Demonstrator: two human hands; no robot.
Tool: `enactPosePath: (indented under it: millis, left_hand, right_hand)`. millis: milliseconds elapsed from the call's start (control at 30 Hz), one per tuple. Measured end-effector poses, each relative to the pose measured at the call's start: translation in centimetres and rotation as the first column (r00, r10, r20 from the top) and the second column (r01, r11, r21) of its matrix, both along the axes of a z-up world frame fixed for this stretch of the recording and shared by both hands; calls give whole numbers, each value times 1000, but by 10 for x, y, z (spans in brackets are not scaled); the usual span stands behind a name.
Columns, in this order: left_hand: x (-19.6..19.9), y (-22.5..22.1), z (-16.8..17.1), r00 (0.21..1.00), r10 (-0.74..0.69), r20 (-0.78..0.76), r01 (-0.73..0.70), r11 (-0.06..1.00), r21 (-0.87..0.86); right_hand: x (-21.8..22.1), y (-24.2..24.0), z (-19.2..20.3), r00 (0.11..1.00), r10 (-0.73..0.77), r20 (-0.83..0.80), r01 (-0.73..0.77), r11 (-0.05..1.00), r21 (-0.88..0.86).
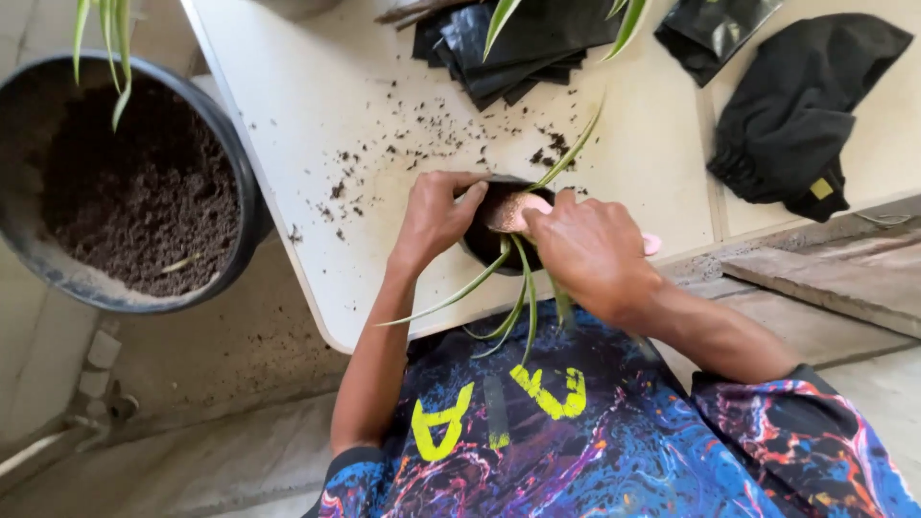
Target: Planting spider plants into small plastic bags by filling them with soil using a small scoop.
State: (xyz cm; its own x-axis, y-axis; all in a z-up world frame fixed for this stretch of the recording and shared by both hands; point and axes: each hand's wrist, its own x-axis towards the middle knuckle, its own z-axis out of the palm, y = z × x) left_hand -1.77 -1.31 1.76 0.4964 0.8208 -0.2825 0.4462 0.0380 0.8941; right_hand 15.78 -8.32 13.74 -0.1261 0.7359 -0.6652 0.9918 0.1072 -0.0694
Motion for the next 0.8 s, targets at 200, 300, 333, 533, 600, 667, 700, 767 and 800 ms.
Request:
enactPosePath:
  millis: [200, 300, 333, 533, 600, 667, 700, 767, 800]
  left_hand:
    - [-2, -6, -15, 996, 84, -42, -84, 996, -3]
    - [-4, -25, -22, 996, 73, 46, -77, 994, 83]
    - [-5, -33, -18, 997, 69, 44, -73, 995, 74]
    - [-3, -59, 11, 909, -120, -400, 291, 868, 402]
    - [2, -56, 19, 797, -245, -551, 437, 865, 247]
    - [8, -52, 19, 809, -248, -533, 443, 854, 274]
    - [10, -49, 18, 822, -251, -511, 445, 843, 301]
    - [16, -47, 10, 838, -250, -486, 443, 830, 337]
    - [18, -46, 6, 854, -251, -456, 439, 818, 372]
  right_hand:
    - [4, 12, -10, 995, 68, -68, -64, 996, 58]
    - [10, 8, 58, 993, -106, -50, 102, 992, -73]
    - [17, 5, 66, 993, -110, -50, 106, 991, -83]
    - [75, -45, 57, 970, -240, -43, 242, 930, 276]
    - [83, -49, 45, 959, -265, -100, 283, 892, 351]
    - [80, -50, 40, 955, -249, -159, 292, 886, 361]
    - [79, -49, 38, 949, -230, -215, 297, 880, 371]
    - [79, -48, 39, 923, -268, -277, 356, 867, 348]
    - [80, -48, 39, 892, -305, -332, 411, 853, 320]
